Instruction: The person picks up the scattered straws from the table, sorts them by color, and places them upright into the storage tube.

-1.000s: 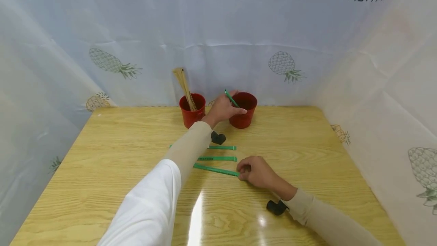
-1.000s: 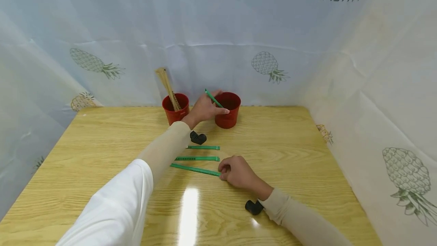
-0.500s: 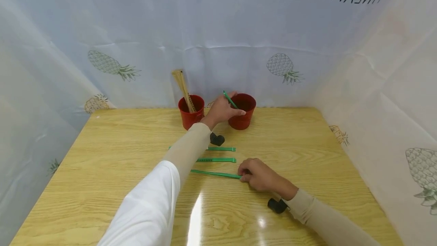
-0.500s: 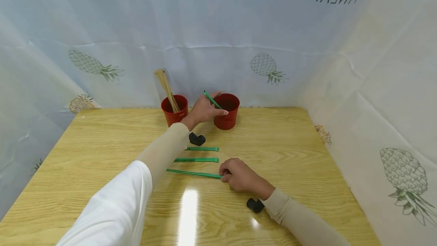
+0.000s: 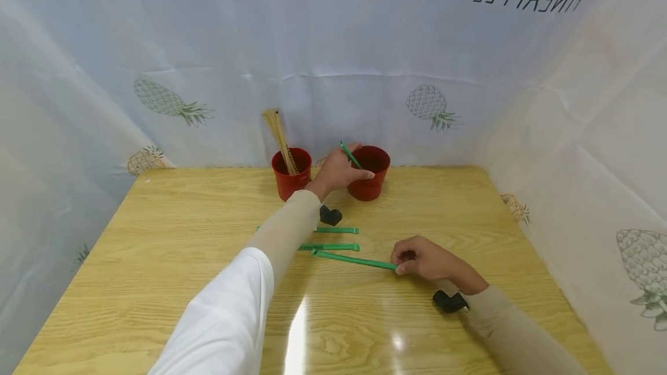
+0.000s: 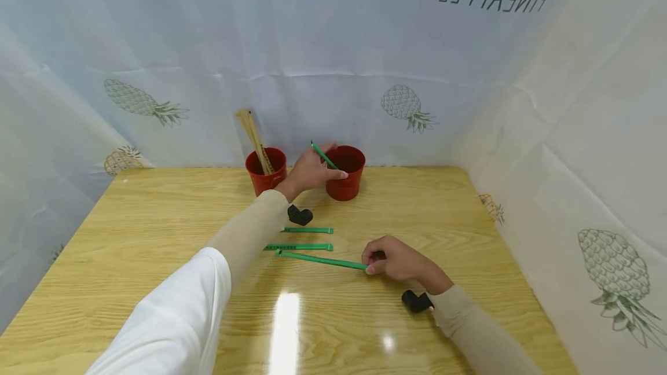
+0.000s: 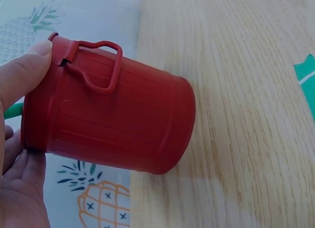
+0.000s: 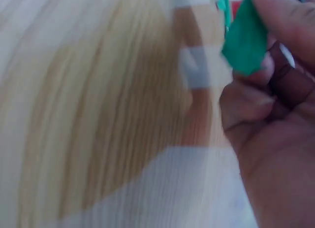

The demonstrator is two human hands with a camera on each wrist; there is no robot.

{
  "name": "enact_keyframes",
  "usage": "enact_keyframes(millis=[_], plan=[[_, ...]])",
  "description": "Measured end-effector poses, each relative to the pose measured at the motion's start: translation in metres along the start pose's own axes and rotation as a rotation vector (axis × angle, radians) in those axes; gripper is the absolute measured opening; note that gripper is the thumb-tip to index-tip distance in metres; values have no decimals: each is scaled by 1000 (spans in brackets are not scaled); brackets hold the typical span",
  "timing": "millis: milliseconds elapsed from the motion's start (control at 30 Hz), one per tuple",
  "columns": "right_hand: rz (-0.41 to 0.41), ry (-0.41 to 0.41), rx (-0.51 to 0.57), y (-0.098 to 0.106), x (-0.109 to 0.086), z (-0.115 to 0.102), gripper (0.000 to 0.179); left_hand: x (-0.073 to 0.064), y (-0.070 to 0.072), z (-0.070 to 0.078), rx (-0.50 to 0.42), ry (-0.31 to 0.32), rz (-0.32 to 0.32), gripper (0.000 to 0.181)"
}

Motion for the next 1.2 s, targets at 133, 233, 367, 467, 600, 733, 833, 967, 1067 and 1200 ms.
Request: enact_keyframes(millis=[133,233,367,467,600,733,833,967,1067,1200], plan=[[57,69,178,11,-4,0,8,0,-1,0,14,-8,-4,85],[134,59,243,17,-1,-6,5,-1,-1,1,9,-5,-13,86],[281,50,244,26,11,-14,3,-1,0,1,-6,-10,-3,87],[387,55,243,32,23,-21,6,0,-1,2,-28,-37,0,64],[475,48,255,38,40,-32,15,1,-2,2,-39,-46,0,58],[561,-9,240,44,57,-39,14,0,0,1,-19,-11,0,83],[638,-50,228,50,69,-42,12,-1,1,1,-29,12,-8,85],[717,-57,250,58,86,-46,9,-1,3,2,-29,16,1,84],[757,-52,265,62,96,-47,4,0,3,1,-30,10,5,83],[801,-36,252,66,105,-49,5,1,-1,0,-33,-7,-1,84]])
Point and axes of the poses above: each hand's wrist, its own x-axis towards the middle knuckle, its own y-axis out of the back of the hand, z = x × y, the point moved 4 cm from there along x, towards the middle knuckle, and after that the axes turned 12 degrees about z, right-handed, at the moved point
